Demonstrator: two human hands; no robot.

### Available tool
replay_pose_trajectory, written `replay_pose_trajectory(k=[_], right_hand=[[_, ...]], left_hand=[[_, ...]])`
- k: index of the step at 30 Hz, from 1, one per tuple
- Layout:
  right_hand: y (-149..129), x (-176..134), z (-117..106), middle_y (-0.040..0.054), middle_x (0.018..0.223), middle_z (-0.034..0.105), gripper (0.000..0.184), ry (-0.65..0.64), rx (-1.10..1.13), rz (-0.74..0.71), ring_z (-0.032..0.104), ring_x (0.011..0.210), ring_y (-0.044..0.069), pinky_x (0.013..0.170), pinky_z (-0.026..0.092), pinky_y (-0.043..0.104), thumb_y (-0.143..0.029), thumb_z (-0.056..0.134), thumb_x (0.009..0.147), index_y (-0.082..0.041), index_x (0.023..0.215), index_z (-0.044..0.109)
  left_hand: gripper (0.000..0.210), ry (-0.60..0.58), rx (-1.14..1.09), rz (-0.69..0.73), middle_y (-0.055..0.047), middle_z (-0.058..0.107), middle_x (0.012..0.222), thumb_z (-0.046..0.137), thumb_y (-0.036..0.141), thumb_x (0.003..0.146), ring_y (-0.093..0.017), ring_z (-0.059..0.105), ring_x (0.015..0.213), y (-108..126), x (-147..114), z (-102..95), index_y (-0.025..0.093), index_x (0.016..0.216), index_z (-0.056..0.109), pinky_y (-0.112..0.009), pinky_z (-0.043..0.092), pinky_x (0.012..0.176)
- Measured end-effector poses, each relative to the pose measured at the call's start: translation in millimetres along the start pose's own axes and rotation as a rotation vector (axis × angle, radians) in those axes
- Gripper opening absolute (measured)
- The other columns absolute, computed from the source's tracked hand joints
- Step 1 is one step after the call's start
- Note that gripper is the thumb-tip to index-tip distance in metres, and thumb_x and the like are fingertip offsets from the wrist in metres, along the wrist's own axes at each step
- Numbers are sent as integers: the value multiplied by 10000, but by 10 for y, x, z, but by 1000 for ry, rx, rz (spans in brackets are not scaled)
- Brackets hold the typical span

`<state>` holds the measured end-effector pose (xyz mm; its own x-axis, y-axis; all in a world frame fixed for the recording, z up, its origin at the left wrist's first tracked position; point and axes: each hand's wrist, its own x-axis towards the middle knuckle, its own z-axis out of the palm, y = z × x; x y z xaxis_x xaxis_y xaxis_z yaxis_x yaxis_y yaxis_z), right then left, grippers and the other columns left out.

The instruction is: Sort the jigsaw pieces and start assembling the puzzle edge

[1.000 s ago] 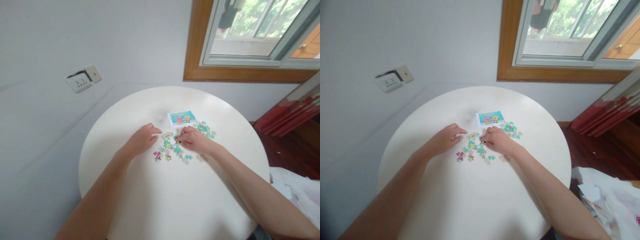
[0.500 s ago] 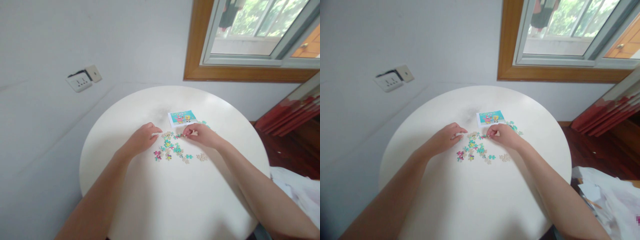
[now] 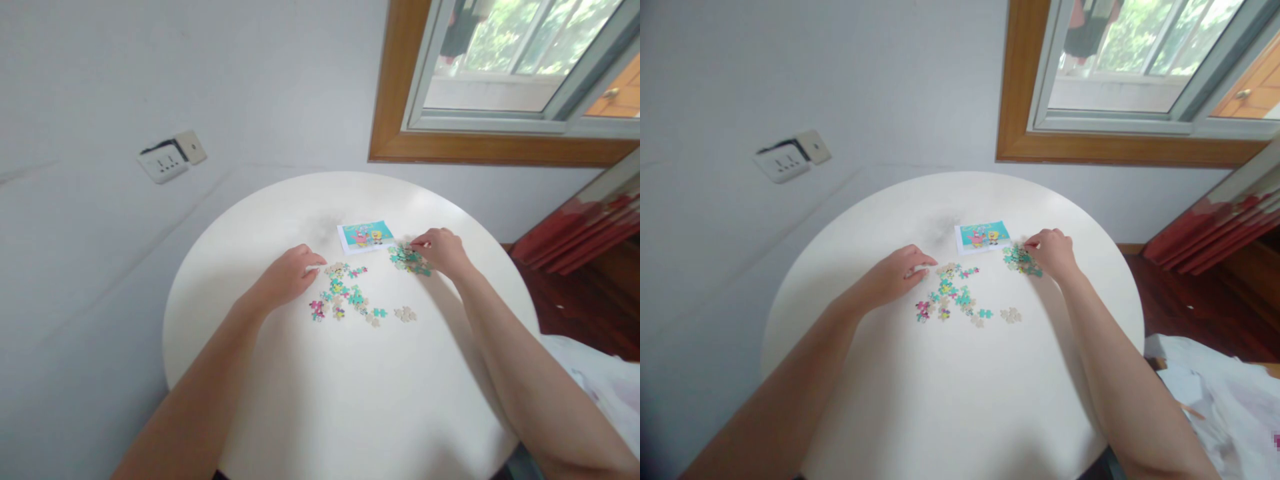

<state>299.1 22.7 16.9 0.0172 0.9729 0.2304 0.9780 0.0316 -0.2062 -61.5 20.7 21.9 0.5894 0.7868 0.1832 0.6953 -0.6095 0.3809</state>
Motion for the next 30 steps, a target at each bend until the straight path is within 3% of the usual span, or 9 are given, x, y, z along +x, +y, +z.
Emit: replay_pose_trajectory(k=[5,9,13,15,18,22,30], right_hand=[[-65,-3,-31,145,961,699,226,56,-6,-46,594,926,333,758,445,450,-289,565,887,-227,902,781],[-443,-117,-55,109,923,699,209,108,200,-289,588,872,261,812,428,415,-270,571,899,-213,954,764],[-995,-403,-16,59,934,697,197,-20,378,-625,582,905,209,841,377,369,-206,575,897,-249,961,756],[-1191,-537,18,48,977,687,188,-121,380,-699,566,955,212,813,350,357,-203,613,875,-274,980,753],[-1301,-638,61,54,983,667,189,-227,353,-744,539,987,221,829,338,361,-269,646,874,-273,1037,740],[-1244,-620,78,70,1027,636,254,-286,344,-751,512,1004,231,863,347,368,-380,667,867,-257,1081,728],[-1204,-591,80,70,1033,613,248,-344,338,-751,501,1019,239,877,361,372,-344,718,832,-278,1071,726]], left_hand=[[308,1,8,-4,-82,601,986,450,198,872,-199,584,863,46,5,-36,177,1061,693,-352,487,875],[315,-6,16,-11,-86,601,984,446,191,873,-200,585,868,61,11,-35,170,1071,690,-356,487,880],[305,7,21,-1,-77,602,979,452,183,869,-200,586,886,43,15,-21,187,1055,694,-352,486,889],[303,22,24,7,-77,602,975,454,180,866,-202,589,888,32,16,-16,181,1051,694,-355,484,897],[306,29,24,8,-82,604,974,455,175,860,-207,592,877,27,15,-16,167,1054,692,-360,485,890],[307,24,22,6,-81,600,957,456,172,859,-213,586,876,33,12,-20,171,1051,696,-363,488,867],[305,16,18,3,-79,601,970,461,174,867,-211,583,904,22,7,-22,176,1064,693,-354,480,872]])
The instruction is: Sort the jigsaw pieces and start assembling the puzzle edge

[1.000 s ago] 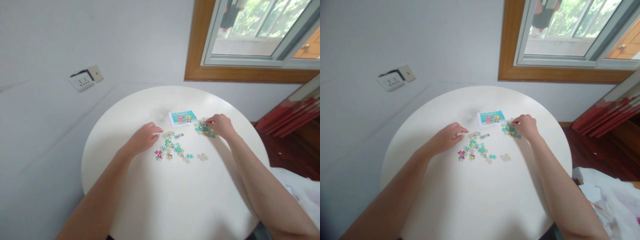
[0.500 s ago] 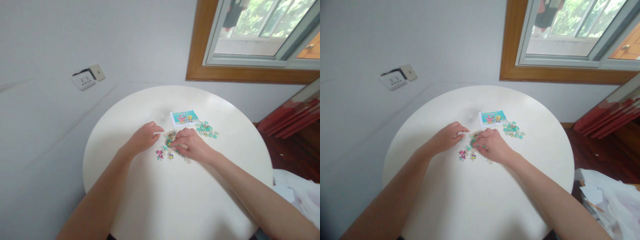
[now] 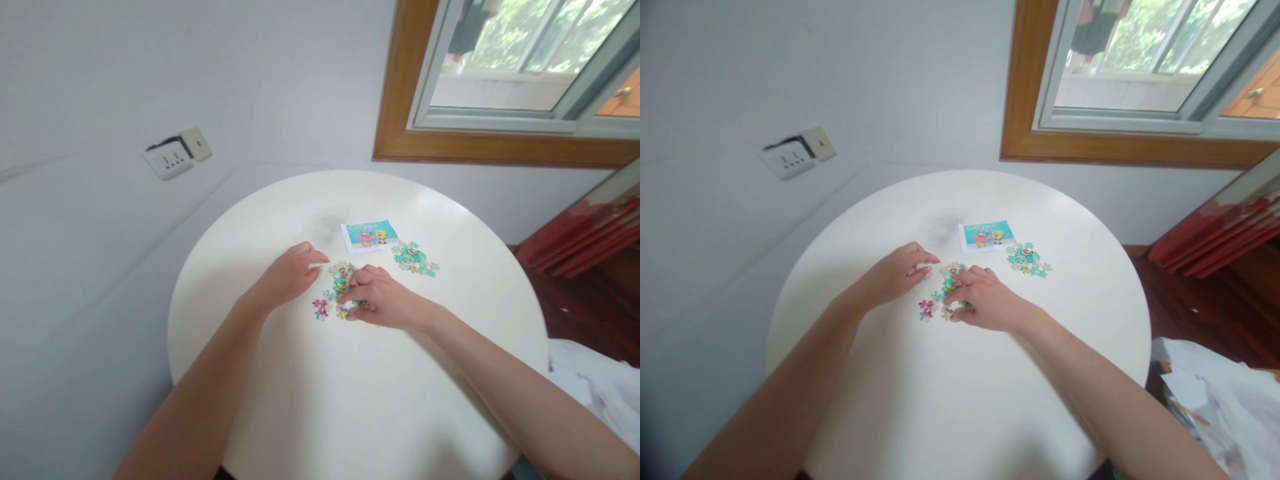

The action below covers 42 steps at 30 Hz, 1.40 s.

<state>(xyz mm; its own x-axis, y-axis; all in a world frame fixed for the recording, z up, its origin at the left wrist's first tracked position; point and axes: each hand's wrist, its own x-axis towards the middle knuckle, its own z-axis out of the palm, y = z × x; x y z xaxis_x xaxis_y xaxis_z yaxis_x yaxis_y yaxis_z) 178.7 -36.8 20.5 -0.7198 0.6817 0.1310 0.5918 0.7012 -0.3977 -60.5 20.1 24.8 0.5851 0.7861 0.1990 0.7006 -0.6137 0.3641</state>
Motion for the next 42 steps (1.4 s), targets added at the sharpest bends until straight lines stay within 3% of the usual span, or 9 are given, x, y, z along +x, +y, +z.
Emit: replay_pose_trajectory(k=[17,23,29,42], right_hand=[[-4,-3,-3,47,993,631,122,-4,56,-11,515,996,215,874,353,345,-222,695,836,-252,950,729],[-5,-11,-1,60,1031,634,245,-8,46,-58,518,1022,222,908,343,364,-263,680,858,-275,1102,706],[-7,4,14,52,996,639,99,0,31,-77,517,1022,217,899,339,353,-294,673,870,-256,941,730],[-1,29,22,45,935,654,82,0,114,-51,547,986,212,881,346,339,-284,723,827,-224,878,700]], left_hand=[[314,0,14,14,-92,607,979,443,183,866,-228,591,935,-1,7,10,161,1057,691,-377,482,891],[308,-6,18,-5,-75,605,963,456,171,857,-210,587,910,17,5,-2,186,1058,688,-349,491,866],[301,-2,21,1,-75,602,970,456,175,868,-209,587,921,-4,5,11,188,1060,688,-350,481,889],[296,-11,12,-11,-76,598,964,458,181,866,-209,586,893,29,5,-9,178,1050,690,-349,483,880]])
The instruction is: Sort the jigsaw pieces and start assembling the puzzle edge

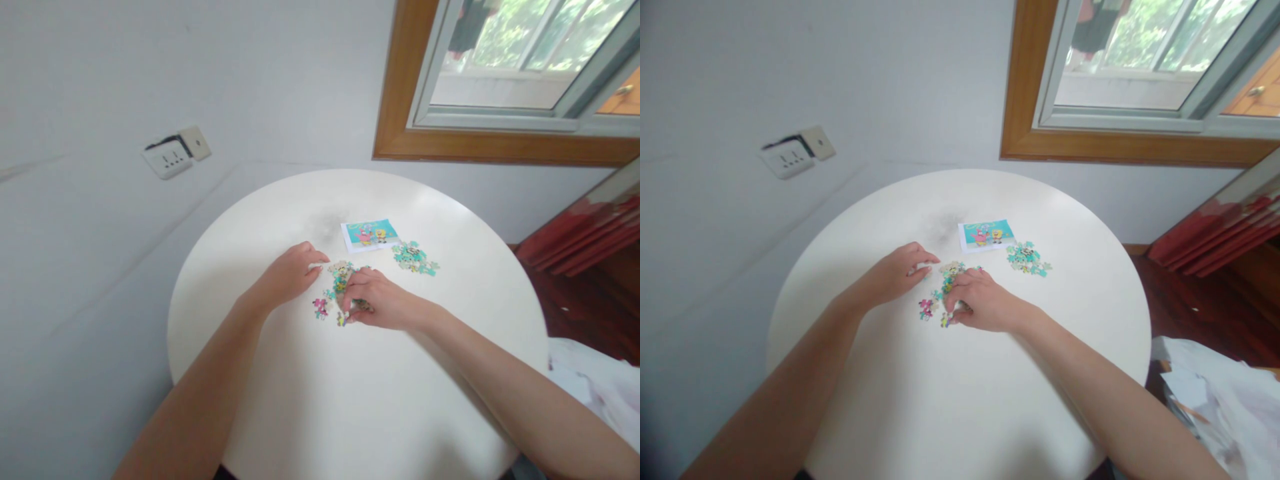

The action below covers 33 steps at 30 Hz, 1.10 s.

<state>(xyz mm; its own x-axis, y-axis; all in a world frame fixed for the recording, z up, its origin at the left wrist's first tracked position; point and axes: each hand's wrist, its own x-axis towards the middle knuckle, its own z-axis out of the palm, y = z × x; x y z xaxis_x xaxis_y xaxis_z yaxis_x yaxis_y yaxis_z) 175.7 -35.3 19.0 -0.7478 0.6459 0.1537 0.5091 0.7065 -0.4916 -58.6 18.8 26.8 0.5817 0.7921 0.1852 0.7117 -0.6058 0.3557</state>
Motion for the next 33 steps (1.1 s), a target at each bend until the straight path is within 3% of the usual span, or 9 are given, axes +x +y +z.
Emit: replay_pose_trajectory(k=[10,21,33], right_hand=[[-35,-5,-29,34,878,656,91,-16,-12,25,533,960,215,848,328,338,-303,731,814,-219,811,697],[5,-12,-23,35,819,648,98,-6,-8,-50,546,908,194,867,349,338,-233,662,852,-225,789,737],[100,-37,-127,54,905,686,107,162,141,-84,590,909,176,880,415,325,-246,648,878,-206,867,747]], left_hand=[[301,-17,20,14,-82,592,965,447,188,873,-223,578,954,-48,8,23,171,1057,685,-363,470,903],[311,-16,29,21,-83,589,969,443,190,877,-230,580,964,-37,4,27,174,1070,687,-374,467,906],[311,-20,3,12,-88,596,981,455,173,875,-211,593,919,-25,7,22,156,1078,691,-357,473,900]])
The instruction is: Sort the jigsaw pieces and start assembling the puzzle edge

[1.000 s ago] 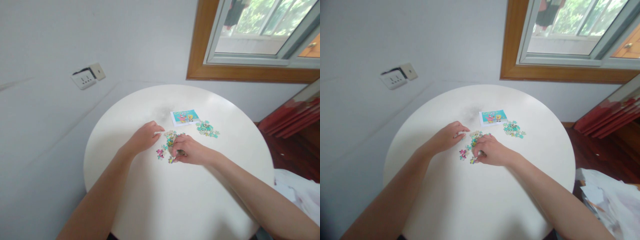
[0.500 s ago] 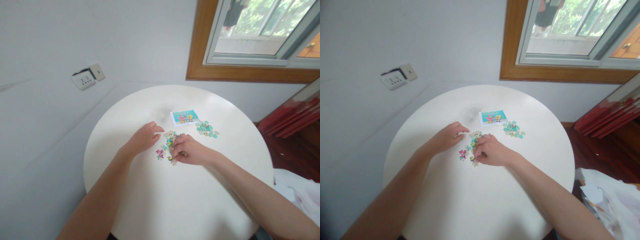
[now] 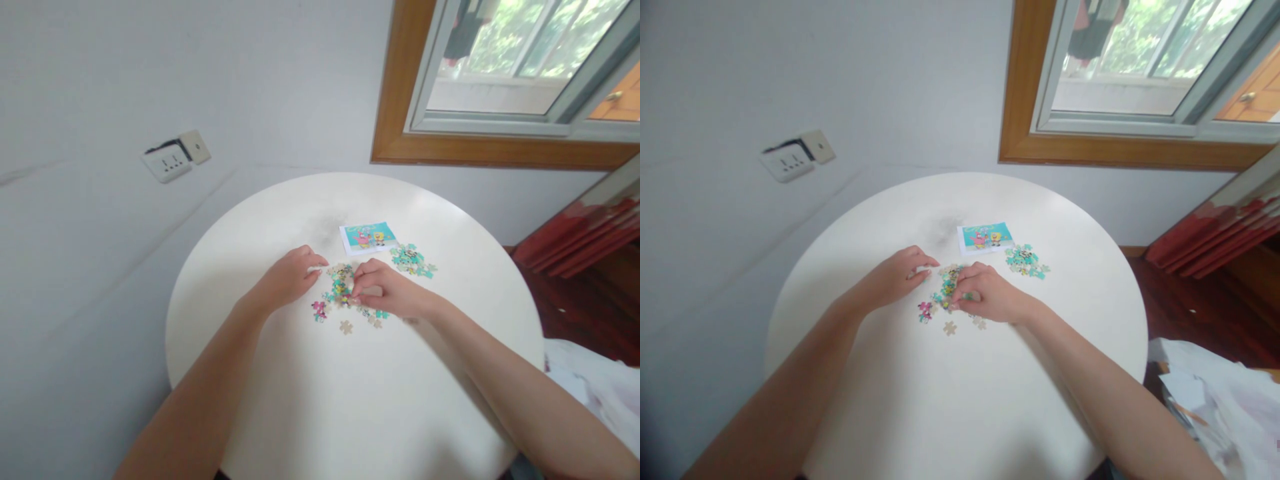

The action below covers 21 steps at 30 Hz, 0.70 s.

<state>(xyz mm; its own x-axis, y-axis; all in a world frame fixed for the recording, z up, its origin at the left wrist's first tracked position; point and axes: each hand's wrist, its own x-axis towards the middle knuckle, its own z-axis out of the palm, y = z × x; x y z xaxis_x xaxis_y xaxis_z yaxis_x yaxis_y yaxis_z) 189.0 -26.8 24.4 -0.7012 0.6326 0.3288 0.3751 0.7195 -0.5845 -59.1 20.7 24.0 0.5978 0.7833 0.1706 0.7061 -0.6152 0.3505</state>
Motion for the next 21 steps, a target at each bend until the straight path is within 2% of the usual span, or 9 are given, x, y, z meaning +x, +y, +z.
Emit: replay_pose_trajectory(k=[5,10,16,21], right_hand=[[272,-106,-313,56,839,690,151,111,-70,109,606,835,178,849,432,348,-277,628,876,-198,821,744],[542,-259,-608,47,757,706,215,167,-109,274,617,797,189,793,451,328,-319,598,850,-202,744,744],[604,-399,-772,60,813,697,214,310,-111,439,621,804,197,709,465,296,-341,592,790,-194,757,746],[662,-518,-875,63,823,686,267,316,-72,550,622,777,199,675,474,306,-421,584,785,-202,735,729]], left_hand=[[305,-7,-6,6,-86,597,1005,460,184,883,-211,596,943,-17,-3,1,172,1089,685,-353,466,913],[312,-16,-1,10,-85,589,999,449,198,889,-210,598,916,-19,-4,1,178,1094,683,-354,472,893],[312,-9,-13,-1,-81,589,978,442,228,893,-204,595,888,-23,-1,9,181,1078,689,-355,476,886],[304,-1,-24,7,-75,599,975,442,245,891,-204,593,865,-51,-3,24,196,1053,695,-358,485,872]])
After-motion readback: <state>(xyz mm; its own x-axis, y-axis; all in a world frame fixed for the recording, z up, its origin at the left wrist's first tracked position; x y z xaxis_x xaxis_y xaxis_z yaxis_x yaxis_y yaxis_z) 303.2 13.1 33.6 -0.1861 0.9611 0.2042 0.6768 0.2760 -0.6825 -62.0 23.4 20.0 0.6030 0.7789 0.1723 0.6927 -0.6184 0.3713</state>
